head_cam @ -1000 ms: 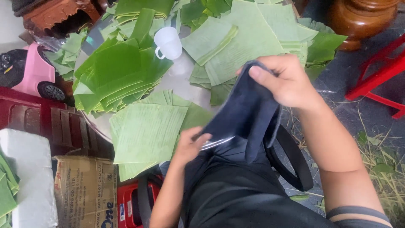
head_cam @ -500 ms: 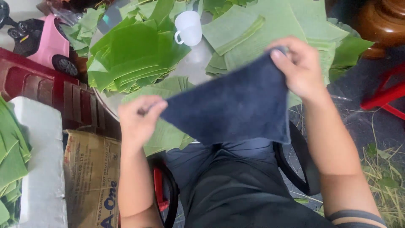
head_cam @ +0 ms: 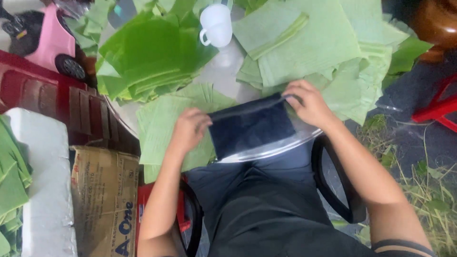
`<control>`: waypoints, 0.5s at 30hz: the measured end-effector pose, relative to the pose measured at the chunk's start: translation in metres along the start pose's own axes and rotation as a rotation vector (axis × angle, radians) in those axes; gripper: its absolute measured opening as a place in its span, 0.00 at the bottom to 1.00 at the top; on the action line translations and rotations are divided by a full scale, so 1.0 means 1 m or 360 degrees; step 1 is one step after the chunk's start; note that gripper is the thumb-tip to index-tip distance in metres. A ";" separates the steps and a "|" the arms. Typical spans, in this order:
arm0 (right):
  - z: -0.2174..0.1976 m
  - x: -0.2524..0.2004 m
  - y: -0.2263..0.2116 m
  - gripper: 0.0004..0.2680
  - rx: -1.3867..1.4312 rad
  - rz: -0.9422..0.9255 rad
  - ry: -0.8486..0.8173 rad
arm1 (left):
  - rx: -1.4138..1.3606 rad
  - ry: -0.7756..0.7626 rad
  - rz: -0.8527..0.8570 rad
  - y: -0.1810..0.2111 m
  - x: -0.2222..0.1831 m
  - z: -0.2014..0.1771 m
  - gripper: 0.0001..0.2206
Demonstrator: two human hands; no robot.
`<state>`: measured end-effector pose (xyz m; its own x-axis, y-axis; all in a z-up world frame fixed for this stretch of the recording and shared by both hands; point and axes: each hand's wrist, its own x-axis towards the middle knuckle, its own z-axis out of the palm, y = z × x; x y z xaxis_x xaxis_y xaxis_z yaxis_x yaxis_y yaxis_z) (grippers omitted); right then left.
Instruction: Cleaning and wiping banana leaves with a cloth before stacking them.
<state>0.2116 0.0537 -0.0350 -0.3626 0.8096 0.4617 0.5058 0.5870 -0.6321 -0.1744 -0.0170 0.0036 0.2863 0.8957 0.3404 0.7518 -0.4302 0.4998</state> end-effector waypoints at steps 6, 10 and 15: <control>-0.001 -0.077 0.005 0.07 -0.0137 -0.0084 -0.0261 | 0.0278 -0.0183 0.0299 0.007 -0.077 0.041 0.05; -0.004 -0.087 -0.012 0.12 -0.0309 0.0085 -0.0286 | 0.0203 -0.0270 0.0184 0.028 -0.086 0.040 0.04; 0.021 -0.070 -0.016 0.10 -0.0345 0.0597 -0.0049 | -0.0073 0.0020 -0.0077 0.008 -0.077 0.058 0.07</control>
<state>0.2125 -0.0121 -0.0700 -0.1438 0.9684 0.2039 0.7584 0.2402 -0.6059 -0.1554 -0.0825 -0.0647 0.2425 0.9142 0.3248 0.7365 -0.3914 0.5518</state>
